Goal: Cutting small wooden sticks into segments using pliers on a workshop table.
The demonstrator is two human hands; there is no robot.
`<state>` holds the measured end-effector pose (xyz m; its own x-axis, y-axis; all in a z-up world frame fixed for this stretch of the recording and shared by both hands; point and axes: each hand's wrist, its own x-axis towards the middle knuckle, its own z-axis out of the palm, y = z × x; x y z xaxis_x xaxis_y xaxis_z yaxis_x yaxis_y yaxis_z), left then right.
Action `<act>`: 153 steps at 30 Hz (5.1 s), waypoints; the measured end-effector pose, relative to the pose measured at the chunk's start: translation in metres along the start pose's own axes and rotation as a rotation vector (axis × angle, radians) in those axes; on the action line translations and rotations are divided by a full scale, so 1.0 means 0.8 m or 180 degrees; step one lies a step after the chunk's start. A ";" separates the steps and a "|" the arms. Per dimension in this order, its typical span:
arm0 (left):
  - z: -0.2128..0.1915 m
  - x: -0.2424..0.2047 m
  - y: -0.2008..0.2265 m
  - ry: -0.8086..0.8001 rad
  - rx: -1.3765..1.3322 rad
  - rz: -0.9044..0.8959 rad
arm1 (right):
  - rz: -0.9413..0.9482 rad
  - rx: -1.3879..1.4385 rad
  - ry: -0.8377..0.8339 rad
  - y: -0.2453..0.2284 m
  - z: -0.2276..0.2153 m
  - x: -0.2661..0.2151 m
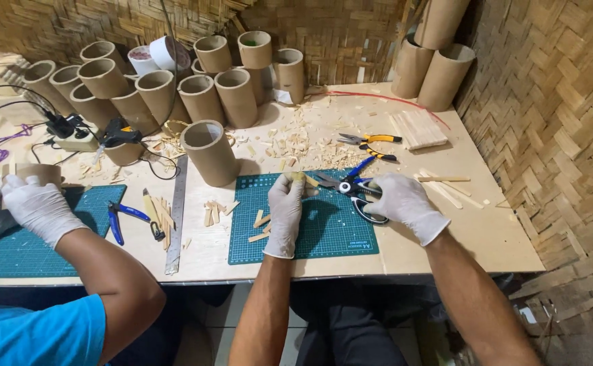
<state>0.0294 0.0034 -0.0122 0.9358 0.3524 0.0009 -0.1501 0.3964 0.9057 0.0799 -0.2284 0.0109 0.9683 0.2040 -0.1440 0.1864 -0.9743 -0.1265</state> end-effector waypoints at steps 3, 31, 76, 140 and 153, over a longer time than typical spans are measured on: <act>-0.007 0.006 -0.009 -0.0036 -0.0256 -0.0081 | 0.0308 0.0373 -0.0212 -0.022 -0.037 -0.030; -0.021 0.025 -0.024 0.0318 -0.1201 -0.0609 | -0.1137 0.3544 -0.0894 -0.057 0.026 -0.002; -0.005 0.005 0.002 0.0275 -0.0676 -0.0239 | -0.0851 0.3226 -0.0768 -0.060 0.026 -0.010; 0.001 -0.001 0.022 0.0566 0.0053 -0.0218 | -0.0599 0.3189 -0.0864 -0.036 0.012 -0.008; -0.005 0.000 0.019 0.0472 0.0238 -0.0232 | -0.0536 0.3117 -0.0845 -0.033 0.016 -0.004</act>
<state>0.0259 0.0126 -0.0005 0.8852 0.4484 -0.1235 -0.0543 0.3633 0.9301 0.0696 -0.2024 0.0022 0.8520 0.4613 -0.2476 -0.0159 -0.4500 -0.8929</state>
